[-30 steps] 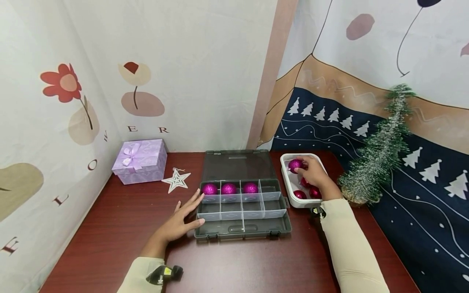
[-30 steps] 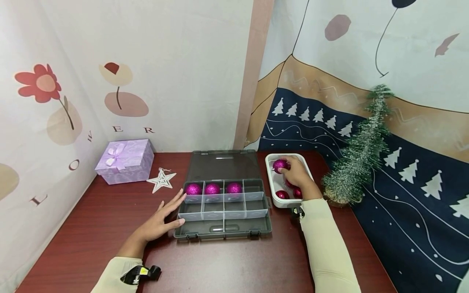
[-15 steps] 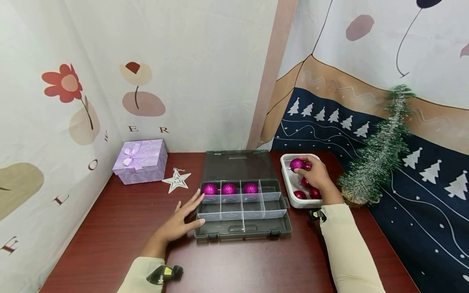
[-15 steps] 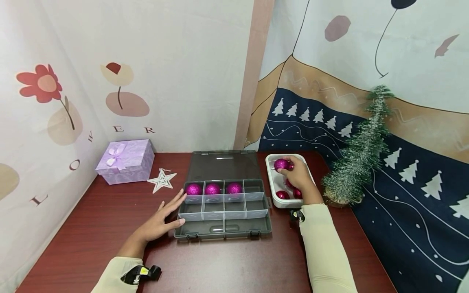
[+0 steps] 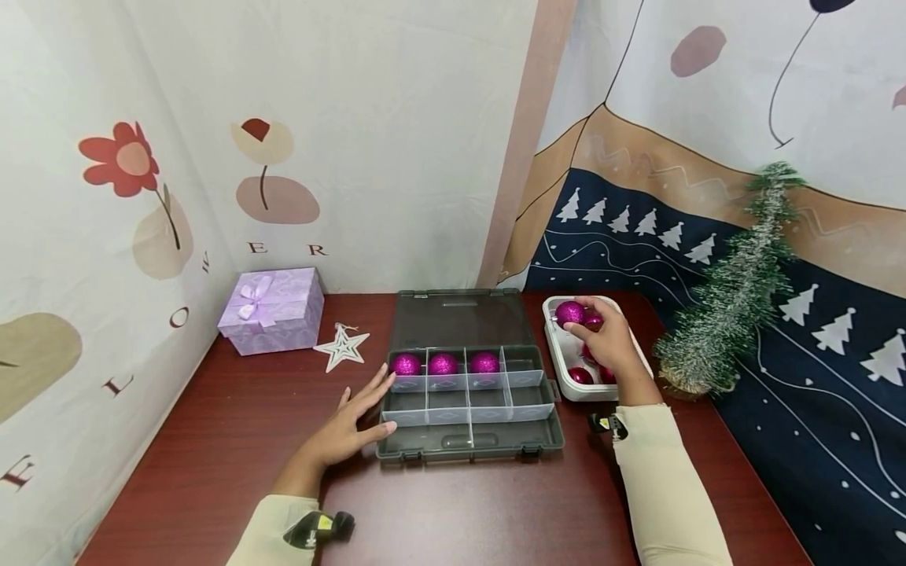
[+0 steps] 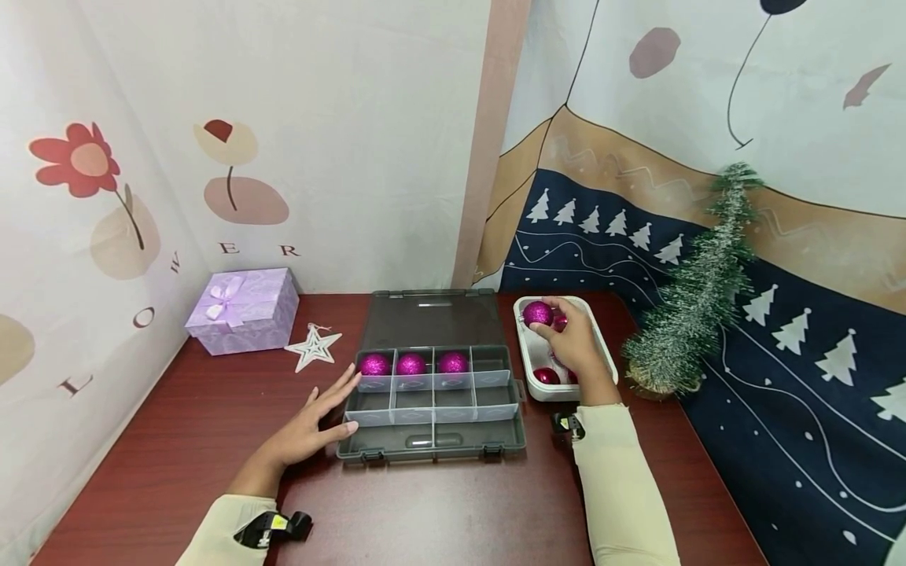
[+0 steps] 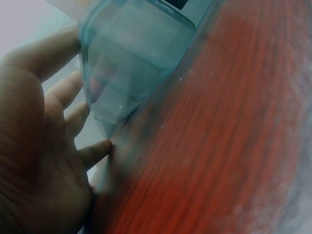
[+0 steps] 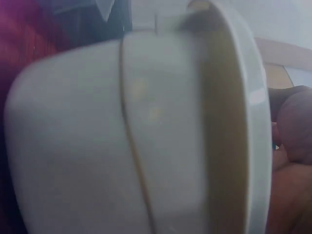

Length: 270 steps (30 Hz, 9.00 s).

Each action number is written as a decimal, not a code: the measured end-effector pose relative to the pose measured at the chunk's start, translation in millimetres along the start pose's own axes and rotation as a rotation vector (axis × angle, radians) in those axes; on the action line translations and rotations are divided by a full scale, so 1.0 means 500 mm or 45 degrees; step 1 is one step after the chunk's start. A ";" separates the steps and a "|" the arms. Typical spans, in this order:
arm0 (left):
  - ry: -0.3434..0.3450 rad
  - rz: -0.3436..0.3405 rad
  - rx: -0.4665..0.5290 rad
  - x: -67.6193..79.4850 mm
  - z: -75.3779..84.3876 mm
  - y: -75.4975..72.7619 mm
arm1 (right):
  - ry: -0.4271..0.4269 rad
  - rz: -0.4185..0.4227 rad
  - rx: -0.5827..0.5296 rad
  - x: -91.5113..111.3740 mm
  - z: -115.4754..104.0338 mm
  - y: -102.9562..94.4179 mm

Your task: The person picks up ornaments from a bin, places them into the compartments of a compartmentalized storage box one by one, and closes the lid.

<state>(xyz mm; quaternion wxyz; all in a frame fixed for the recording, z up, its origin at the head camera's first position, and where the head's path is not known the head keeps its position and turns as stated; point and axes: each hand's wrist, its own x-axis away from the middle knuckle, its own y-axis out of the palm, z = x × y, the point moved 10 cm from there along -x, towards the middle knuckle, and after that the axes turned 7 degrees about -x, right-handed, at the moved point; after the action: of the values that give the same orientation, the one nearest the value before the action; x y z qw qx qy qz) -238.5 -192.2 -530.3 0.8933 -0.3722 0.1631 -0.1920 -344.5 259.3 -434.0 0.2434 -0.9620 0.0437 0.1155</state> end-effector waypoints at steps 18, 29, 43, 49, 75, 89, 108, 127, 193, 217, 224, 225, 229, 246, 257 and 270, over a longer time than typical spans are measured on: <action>-0.004 0.002 0.000 0.001 0.001 -0.001 | -0.168 -0.186 -0.029 0.023 -0.050 0.070; -0.005 0.000 0.006 0.001 0.000 0.001 | -0.206 -0.318 0.046 0.030 -0.062 0.118; -0.006 0.000 0.013 0.000 0.000 0.000 | -0.158 -0.410 0.152 0.043 -0.056 0.154; -0.006 0.000 0.006 0.001 -0.002 0.000 | -0.194 -0.432 0.196 0.049 -0.060 0.160; -0.021 -0.003 0.008 0.001 -0.002 0.001 | -0.226 -0.539 0.350 0.053 -0.053 0.187; -0.016 -0.005 0.010 0.000 -0.002 0.002 | -0.215 -0.574 0.315 0.054 -0.048 0.192; -0.014 -0.012 0.012 -0.002 -0.001 0.000 | -0.206 -0.432 0.074 0.047 -0.056 0.134; -0.011 -0.005 0.017 -0.001 0.005 -0.001 | -0.119 -0.341 0.033 0.050 -0.009 0.062; -0.003 0.003 0.006 0.000 -0.002 0.001 | 0.152 -0.986 0.049 0.051 0.083 0.058; -0.011 0.017 0.000 0.002 -0.003 0.001 | 0.129 -0.932 0.130 0.049 0.075 0.035; -0.008 0.016 0.002 0.002 -0.003 -0.001 | 0.049 -0.816 0.144 0.043 0.052 0.009; -0.008 0.017 0.003 0.002 -0.003 -0.001 | 0.037 -0.794 0.148 0.043 0.048 0.005; -0.009 0.019 0.000 0.002 -0.004 0.000 | -0.026 -0.714 0.129 0.044 0.038 -0.004; -0.007 0.005 0.008 0.000 -0.001 0.000 | -0.083 -0.517 -0.159 0.057 0.032 -0.007; -0.017 -0.002 0.012 -0.002 -0.004 0.001 | -0.124 -0.452 -0.147 0.054 0.021 0.004; -0.020 -0.004 0.020 0.001 -0.003 0.002 | -0.192 -0.425 -0.280 0.055 -0.007 0.026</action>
<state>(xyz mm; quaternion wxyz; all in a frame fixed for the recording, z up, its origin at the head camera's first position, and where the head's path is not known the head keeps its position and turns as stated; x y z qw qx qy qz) -238.8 -192.6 -532.2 0.8972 -0.3668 0.1542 -0.1918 -319.0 245.6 -443.7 0.1553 -0.9653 -0.1476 0.1494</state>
